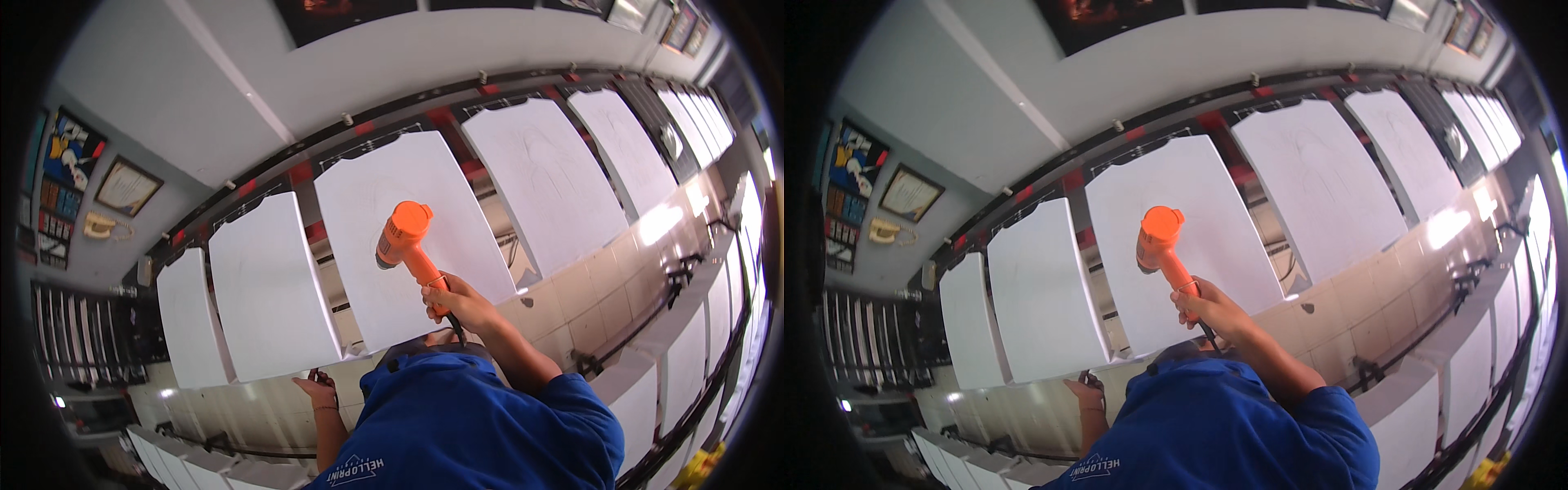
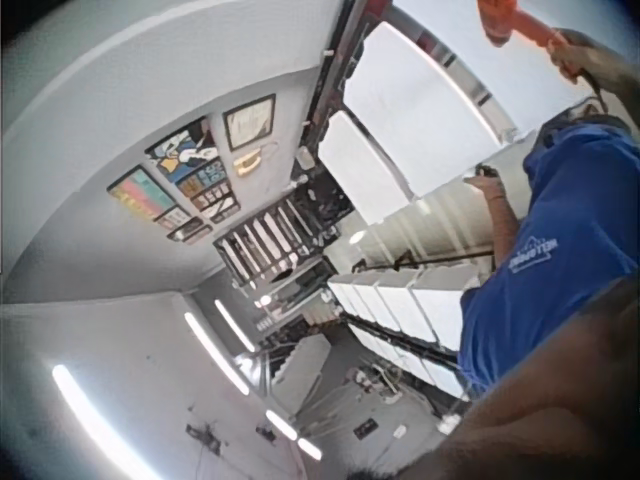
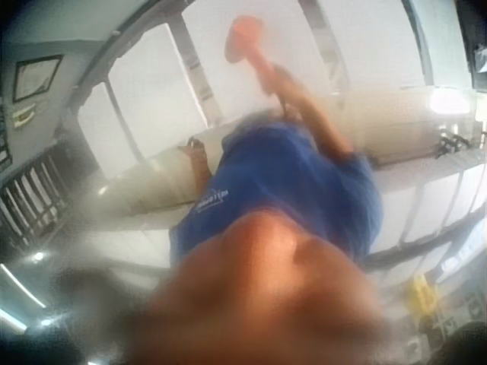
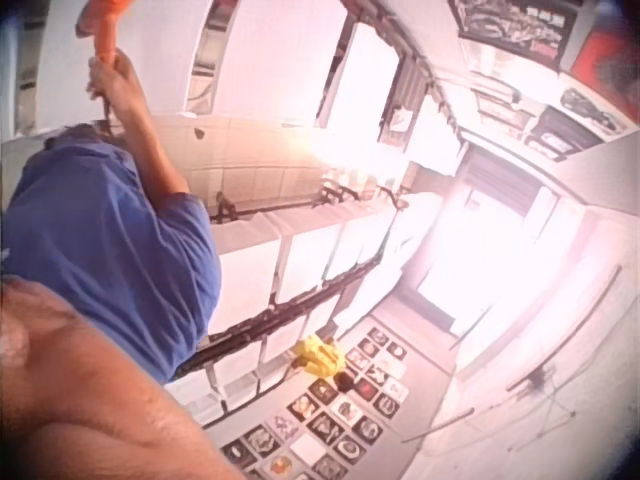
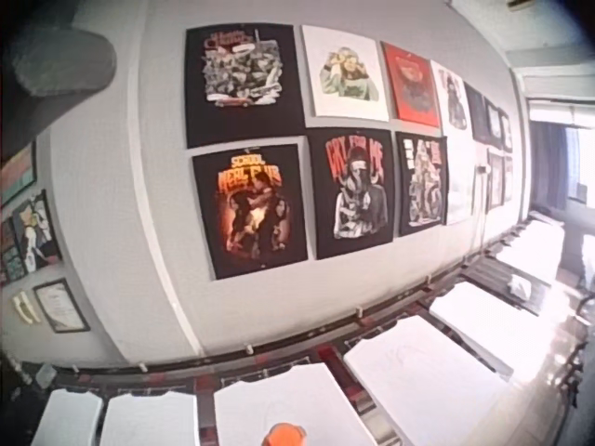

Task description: The person uses an orange heat gun to apply heat to a white t-shirt laid flat on a workbench. They move the heat gun back and forth over the shirt's surface while occasionally touching the fabric with their left hand. The person then moves to a second t-shirt and repeats the heating process.

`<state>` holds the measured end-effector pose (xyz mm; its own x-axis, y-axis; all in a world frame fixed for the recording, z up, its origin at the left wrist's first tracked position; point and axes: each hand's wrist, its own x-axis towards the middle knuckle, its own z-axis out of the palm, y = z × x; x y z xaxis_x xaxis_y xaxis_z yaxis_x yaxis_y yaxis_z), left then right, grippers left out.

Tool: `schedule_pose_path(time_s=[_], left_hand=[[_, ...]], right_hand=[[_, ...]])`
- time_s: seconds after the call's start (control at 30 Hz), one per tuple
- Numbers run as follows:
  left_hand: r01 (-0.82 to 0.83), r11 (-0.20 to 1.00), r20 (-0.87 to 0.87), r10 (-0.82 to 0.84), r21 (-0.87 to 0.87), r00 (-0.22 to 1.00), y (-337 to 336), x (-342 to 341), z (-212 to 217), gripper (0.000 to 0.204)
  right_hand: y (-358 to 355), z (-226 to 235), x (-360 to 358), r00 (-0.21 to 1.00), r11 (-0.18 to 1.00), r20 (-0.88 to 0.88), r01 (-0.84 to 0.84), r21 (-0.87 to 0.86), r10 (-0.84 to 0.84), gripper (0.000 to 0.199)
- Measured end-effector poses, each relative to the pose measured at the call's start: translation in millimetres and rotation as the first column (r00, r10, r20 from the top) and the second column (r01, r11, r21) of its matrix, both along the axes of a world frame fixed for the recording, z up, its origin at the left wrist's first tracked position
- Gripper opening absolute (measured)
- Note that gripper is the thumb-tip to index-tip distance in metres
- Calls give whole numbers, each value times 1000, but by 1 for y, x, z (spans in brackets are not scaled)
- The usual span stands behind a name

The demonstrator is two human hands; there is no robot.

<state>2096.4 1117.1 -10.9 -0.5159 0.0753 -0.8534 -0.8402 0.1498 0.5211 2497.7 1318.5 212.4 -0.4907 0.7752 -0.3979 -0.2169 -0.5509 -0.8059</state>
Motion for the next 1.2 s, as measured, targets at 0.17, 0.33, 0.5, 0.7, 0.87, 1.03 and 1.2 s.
schedule_pose_path(time_s=[0.17, 0.33, 0.5, 0.7, 0.87, 1.03, 1.2], left_hand=[[-166, 985, -88, 169, 44, 982, 10, 3, 0, 74], [-86, 996, -336, 78, -10, 938, 1, -23, -14, 71], [59, 978, -387, -134, -200, 912, 12, -49, -9, 71], [-161, 970, -456, 61, -183, 888, 41, -45, -29, 84], [-119, 967, -484, -5, -225, 875, 55, -33, -2, 84], [-45, 945, -516, -136, -324, 846, 51, -33, 3, 86], [-52, 911, -491, -171, -409, 854, 49, -35, -2, 88]], right_hand=[[62, 18, -16, 986, 989, 102, -139, 54, 133, 30], [146, 54, -53, 901, 936, 397, -274, 219, 171, 35], [213, 56, -94, 869, 929, 458, -308, 203, 188, 35], [232, 19, -126, 882, 936, 428, -300, 182, 200, 32], [241, -1, -135, 847, 921, 485, -343, 186, 218, 31], [241, -3, -141, 854, 924, 474, -334, 185, 214, 29], [236, 8, -139, 819, 912, 525, -369, 178, 229, 26]])
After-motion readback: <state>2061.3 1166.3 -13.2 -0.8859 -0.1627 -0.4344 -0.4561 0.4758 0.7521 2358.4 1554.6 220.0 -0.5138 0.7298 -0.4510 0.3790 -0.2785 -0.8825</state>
